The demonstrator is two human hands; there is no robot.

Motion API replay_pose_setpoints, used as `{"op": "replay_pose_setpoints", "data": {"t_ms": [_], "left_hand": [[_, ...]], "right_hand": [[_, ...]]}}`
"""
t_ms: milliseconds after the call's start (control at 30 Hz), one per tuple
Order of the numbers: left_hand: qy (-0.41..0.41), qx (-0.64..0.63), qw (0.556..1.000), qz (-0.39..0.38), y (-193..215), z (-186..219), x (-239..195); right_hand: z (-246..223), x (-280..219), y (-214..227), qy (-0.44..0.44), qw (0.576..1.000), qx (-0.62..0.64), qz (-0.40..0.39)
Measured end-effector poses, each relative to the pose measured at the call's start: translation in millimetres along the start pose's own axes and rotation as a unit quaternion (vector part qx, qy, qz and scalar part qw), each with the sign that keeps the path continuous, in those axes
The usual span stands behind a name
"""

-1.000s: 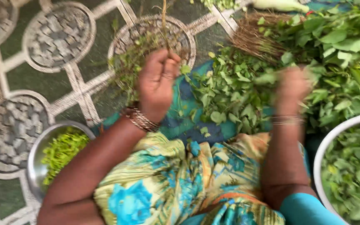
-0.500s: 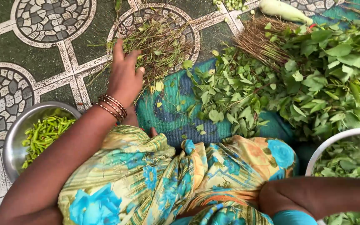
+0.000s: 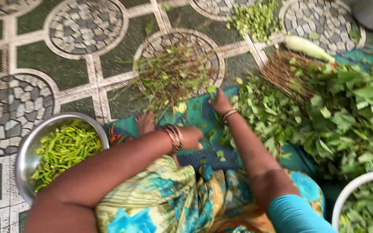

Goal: The person sits on the floor and removes leaves from vegetable stems by hand. The leaves are placed into a metal bowl, and the bare stems are set aside on the floor.

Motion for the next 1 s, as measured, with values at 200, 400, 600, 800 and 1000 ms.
{"op": "replay_pose_setpoints", "data": {"t_ms": [200,400,600,800,1000], "left_hand": [[-0.011,-0.011,1.0,-0.005,0,4,8],[0.05,-0.085,0.983,0.157,12,7,18],[0.0,-0.299,0.814,0.498,93,57,0],[-0.073,-0.372,0.731,0.568,133,82,-28],[-0.167,-0.415,0.678,0.583,154,64,-61]], "right_hand": [[7,9,31,-0.168,0.967,-0.187,-0.038],[-7,-65,159,-0.116,0.977,0.165,0.072],[-78,-152,213,-0.101,0.907,0.408,-0.007],[-96,-166,196,-0.042,0.95,0.311,0.016],[-85,-165,161,0.045,0.932,0.354,-0.07]]}}
Point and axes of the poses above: each hand's wrist, its own x-axis towards the middle knuckle, its own y-axis out of the back of the hand, z = x × y, the point moved 2 cm from there along x, towards the middle knuckle, and after that the axes turned 6 degrees about -x, right-handed, at the moved point
